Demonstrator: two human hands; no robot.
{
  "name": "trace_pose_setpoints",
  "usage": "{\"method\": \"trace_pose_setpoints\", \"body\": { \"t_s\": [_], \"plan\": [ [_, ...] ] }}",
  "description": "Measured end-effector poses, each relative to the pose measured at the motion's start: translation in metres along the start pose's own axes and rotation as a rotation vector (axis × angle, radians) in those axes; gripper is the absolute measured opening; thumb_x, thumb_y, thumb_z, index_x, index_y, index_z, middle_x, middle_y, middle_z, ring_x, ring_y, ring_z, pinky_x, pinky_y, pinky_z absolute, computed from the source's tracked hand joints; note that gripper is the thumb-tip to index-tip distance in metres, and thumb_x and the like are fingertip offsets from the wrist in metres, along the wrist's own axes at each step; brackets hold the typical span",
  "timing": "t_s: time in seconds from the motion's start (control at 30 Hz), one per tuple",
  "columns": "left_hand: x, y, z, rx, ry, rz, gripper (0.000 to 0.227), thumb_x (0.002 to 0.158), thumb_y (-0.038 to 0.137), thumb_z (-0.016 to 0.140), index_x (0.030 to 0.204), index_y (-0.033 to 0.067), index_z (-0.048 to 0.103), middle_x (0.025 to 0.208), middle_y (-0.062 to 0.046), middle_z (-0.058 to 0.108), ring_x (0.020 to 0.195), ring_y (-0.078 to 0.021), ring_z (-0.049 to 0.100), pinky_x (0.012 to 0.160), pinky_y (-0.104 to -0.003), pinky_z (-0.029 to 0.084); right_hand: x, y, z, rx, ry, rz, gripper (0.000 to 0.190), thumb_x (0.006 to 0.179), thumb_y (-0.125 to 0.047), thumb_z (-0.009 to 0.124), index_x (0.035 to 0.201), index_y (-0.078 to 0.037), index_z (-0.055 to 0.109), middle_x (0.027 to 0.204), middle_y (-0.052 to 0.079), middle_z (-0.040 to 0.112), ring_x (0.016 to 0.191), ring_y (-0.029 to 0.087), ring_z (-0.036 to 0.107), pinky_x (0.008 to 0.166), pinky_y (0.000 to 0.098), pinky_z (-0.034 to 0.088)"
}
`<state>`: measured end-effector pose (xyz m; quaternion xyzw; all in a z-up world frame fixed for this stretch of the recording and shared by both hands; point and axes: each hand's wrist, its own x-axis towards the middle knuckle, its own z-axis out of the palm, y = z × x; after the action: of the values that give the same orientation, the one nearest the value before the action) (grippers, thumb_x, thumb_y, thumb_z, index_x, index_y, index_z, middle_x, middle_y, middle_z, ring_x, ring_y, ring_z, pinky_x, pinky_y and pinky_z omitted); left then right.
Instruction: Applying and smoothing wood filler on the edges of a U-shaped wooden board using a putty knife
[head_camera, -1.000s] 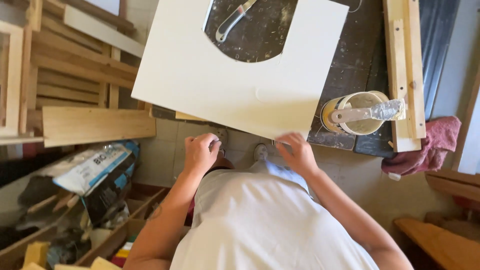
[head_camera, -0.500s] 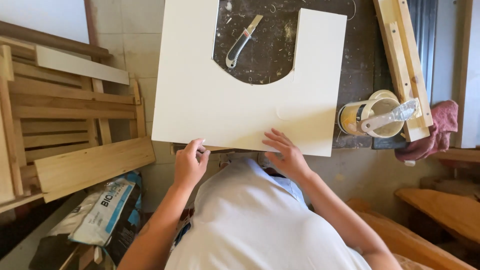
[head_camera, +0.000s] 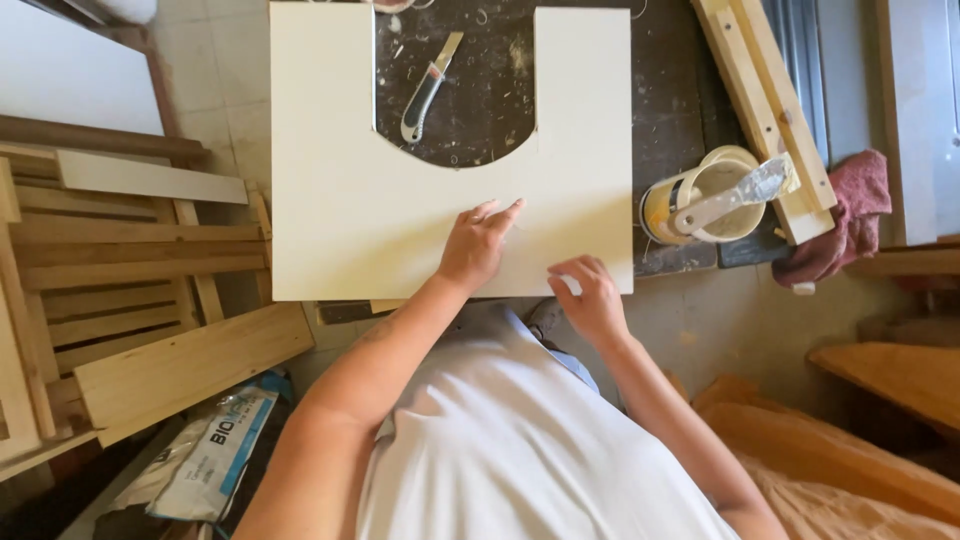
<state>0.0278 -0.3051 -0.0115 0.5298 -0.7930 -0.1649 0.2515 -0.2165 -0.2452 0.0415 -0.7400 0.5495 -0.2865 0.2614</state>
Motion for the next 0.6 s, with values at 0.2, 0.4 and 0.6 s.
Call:
{"method": "trace_pose_setpoints", "body": {
  "t_s": [0.2, 0.4, 0.6],
  "plan": [
    [0.013, 0.004, 0.046, 0.295, 0.101, -0.036, 0.047, 0.097, 0.017, 0.069, 0.143, 0.0222, 0.058, 0.100, -0.001, 0.077, 0.106, -0.0242, 0.067, 0.100, -0.046, 0.046, -0.050, 0.055, -0.057, 0.105, -0.057, 0.108, 0.010, 0.093, -0.019, 0.078, 0.102, -0.018, 0.081, 0.091, 0.008, 0.073, 0.093, 0.034, 0.073, 0.084, 0.0457, 0.059],
    [0.015, 0.039, 0.049, 0.319, 0.015, -0.134, 0.044, 0.096, 0.013, 0.070, 0.136, 0.0188, 0.054, 0.099, -0.003, 0.070, 0.102, -0.0258, 0.063, 0.093, -0.043, 0.047, -0.077, 0.113, -0.116, 0.204, -0.082, 0.234, 0.010, 0.093, -0.013, 0.077, 0.102, -0.016, 0.082, 0.088, 0.010, 0.074, 0.089, 0.030, 0.075, 0.087, 0.0385, 0.061],
    [0.023, 0.061, 0.046, 0.324, -0.074, -0.294, 0.056, 0.090, 0.006, 0.076, 0.139, 0.0133, 0.050, 0.100, -0.007, 0.073, 0.105, -0.0293, 0.064, 0.096, -0.045, 0.044, -0.069, 0.152, -0.143, 0.221, -0.130, 0.180, 0.011, 0.094, -0.014, 0.077, 0.104, -0.015, 0.081, 0.087, 0.010, 0.072, 0.089, 0.031, 0.075, 0.087, 0.0389, 0.062]
  ]
}}
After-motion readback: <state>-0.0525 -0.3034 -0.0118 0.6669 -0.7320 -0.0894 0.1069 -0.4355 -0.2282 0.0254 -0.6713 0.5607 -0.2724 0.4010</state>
